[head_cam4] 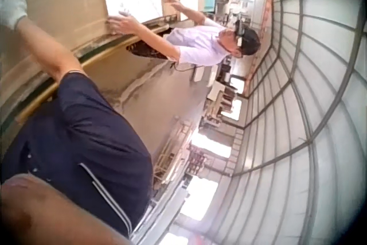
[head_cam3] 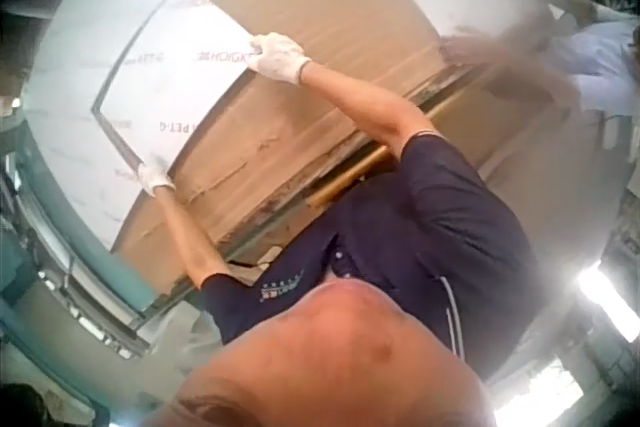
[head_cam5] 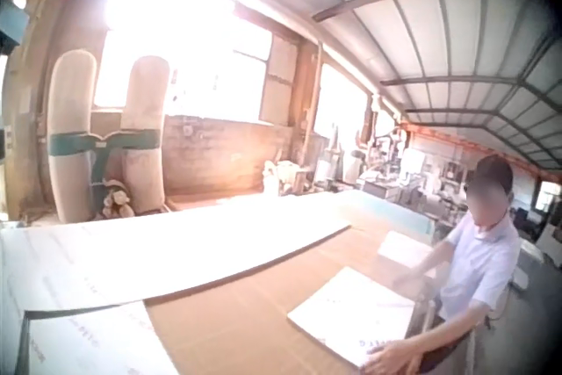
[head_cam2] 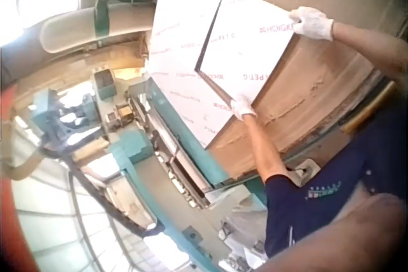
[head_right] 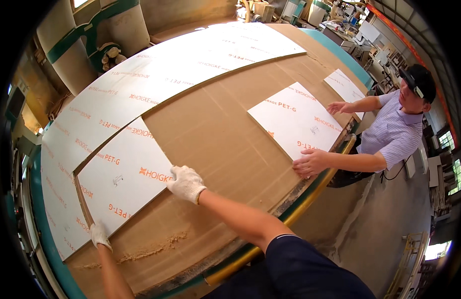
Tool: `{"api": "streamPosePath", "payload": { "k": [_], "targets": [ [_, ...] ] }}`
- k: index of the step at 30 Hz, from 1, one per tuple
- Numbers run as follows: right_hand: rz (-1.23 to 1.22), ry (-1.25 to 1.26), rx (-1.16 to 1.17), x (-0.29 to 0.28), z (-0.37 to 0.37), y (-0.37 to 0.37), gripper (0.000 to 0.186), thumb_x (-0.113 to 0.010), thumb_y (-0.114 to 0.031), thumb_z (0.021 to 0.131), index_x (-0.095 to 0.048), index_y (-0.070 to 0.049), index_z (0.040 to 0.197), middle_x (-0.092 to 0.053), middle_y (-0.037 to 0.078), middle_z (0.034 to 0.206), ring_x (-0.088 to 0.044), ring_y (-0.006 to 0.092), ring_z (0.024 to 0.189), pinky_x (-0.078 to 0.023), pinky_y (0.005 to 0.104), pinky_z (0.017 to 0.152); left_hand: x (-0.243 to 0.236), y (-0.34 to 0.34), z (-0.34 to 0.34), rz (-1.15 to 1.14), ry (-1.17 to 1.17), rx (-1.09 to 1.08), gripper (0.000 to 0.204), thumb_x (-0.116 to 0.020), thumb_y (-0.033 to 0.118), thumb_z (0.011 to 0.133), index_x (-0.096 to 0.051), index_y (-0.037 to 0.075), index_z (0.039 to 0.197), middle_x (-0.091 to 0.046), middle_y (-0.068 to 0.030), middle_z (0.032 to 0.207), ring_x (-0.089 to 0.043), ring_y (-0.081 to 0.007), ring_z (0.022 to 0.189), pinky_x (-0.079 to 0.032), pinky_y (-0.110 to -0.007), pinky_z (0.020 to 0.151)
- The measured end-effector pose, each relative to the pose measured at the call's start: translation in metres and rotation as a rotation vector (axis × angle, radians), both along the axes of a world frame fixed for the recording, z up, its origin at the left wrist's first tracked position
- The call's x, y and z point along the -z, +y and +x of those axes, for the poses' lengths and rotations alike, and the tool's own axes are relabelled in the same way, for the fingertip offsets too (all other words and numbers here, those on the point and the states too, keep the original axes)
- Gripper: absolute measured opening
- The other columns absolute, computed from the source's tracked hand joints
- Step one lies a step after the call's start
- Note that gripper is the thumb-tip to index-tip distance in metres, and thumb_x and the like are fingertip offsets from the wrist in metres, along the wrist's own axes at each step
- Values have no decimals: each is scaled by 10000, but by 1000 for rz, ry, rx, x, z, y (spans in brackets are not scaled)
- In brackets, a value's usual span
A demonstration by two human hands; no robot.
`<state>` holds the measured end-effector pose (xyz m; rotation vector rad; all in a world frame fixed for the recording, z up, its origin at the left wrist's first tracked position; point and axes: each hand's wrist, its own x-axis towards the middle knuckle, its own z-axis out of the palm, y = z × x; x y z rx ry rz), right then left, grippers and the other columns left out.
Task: The person walks through a workshop to a control station, interacts with a computer mouse and monitor to configure a machine, and then works with another person to position and press down on several white boards on a vacuum table.
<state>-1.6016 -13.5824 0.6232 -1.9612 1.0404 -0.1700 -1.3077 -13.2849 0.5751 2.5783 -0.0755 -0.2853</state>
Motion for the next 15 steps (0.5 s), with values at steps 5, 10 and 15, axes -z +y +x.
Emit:
{"api": "streamPosePath", "payload": {
  "k": [5,10,15],
  "targets": [
    [-24,-101,127,-13,-88,-28,425,-653,-352,783,-677,-38,1067,-621,228,1103,-582,352,1082,-457,398,956,-37,-8,-92,-74,118,344,481,-518,399,883,-622,-21,1093,-652,-261,1047,-616,-374,938,-461,-430,851],
    [-55,-46,207,-20,-222,-18,414,-671,-314,795,-663,-11,1077,-613,180,993,-595,305,964,-470,379,861,-79,-23,-240,199,126,341,702,-576,418,834,-390,53,1405,-538,-274,1268,-547,-437,1117,-426,-476,952],
    [65,-102,287,-13,-324,-2,393,-681,-210,788,-634,0,1117,-600,161,962,-589,274,899,-465,362,847,-71,-19,-342,193,164,264,907,-653,344,795,-179,99,1528,-509,-252,1296,-537,-414,1128,-430,-467,966]
  ]
}}
